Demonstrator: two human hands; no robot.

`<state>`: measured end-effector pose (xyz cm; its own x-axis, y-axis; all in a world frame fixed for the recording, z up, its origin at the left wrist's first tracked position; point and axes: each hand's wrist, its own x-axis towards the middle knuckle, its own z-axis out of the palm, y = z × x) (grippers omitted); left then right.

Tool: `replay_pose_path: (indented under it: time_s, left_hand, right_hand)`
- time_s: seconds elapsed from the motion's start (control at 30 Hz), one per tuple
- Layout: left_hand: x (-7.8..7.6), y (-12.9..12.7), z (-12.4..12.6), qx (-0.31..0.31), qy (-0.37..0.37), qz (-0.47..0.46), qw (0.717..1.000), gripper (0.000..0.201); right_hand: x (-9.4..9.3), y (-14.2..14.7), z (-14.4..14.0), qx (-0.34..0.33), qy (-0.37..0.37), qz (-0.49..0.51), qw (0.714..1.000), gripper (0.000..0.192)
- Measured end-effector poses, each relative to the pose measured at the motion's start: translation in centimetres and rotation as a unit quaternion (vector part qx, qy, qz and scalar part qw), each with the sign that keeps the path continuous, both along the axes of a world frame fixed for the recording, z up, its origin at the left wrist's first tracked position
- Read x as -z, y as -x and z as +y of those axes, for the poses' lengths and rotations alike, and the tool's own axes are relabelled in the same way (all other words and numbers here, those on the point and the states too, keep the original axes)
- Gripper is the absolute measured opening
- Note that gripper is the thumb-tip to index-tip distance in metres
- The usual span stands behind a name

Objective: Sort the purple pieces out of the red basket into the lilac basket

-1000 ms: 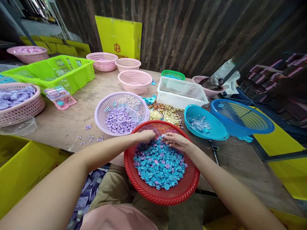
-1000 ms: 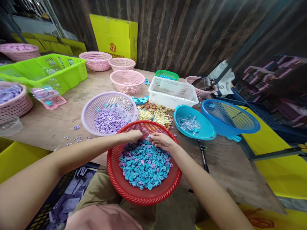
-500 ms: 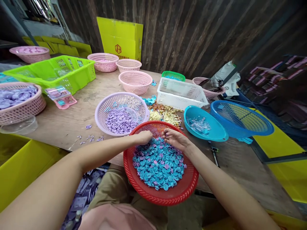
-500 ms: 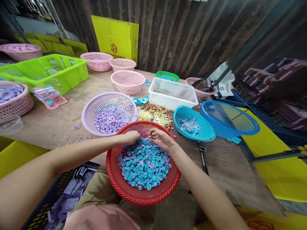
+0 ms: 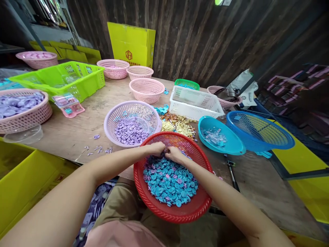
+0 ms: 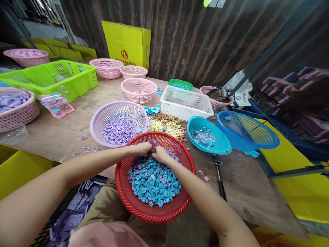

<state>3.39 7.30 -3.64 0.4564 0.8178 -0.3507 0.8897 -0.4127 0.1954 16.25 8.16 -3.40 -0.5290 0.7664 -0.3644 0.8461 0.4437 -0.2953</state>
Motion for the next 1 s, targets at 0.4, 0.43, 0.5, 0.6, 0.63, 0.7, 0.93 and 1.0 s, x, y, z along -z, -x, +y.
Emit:
replay_pose_path:
  time_s: [0.4, 0.43, 0.5, 0.6, 0.63, 0.7, 0.93, 1.0]
  left_hand:
    - [-2.6, 0.0, -0.4, -0.023, -0.01, 0.038, 0.999, 0.022]
    - [-2.4, -0.2, -0.3, -0.031, -0.026, 0.03, 0.999, 0.023]
    - [-1.9, -0.8, -0.2, -0.033, -0.049, 0.013, 0.998, 0.024]
    - [-0.9, -1.8, 0.3, -0.017, -0.049, -0.004, 0.999, 0.025]
    - [-0.7, -2.0, 0.5, -0.015, -0.045, -0.007, 0.999, 0.024]
    - [-0.5, -2.2, 0.8, -0.014, -0.035, -0.012, 0.999, 0.023]
    - [-2.2, -0.4, 0.1, -0.129, 0.106, -0.213, 0.963, 0.013]
    - [-2.7, 0.2, -0.5, -0.197, 0.231, -0.334, 0.892, 0.012]
  right_hand:
    - [-2.5, -1.6, 1.2, -0.021, -0.039, -0.048, 0.998, 0.03]
    - [-2.4, -1.3, 1.3, -0.014, -0.05, -0.043, 0.998, 0.03]
    - [-2.1, -0.8, 1.5, -0.002, -0.061, -0.043, 0.997, 0.027]
    - [-1.7, -0.7, 2.1, 0.007, -0.06, -0.046, 0.997, 0.025]
    - [-1.6, -0.9, 2.3, 0.008, -0.061, -0.044, 0.997, 0.025]
    - [-1.5, -1.4, 2.4, 0.008, -0.061, -0.04, 0.997, 0.026]
    - [-1.3, -0.9, 1.3, 0.022, -0.072, -0.077, 0.994, 0.024]
    - [-1.2, -0.4, 1.4, 0.024, -0.06, -0.074, 0.995, 0.022]
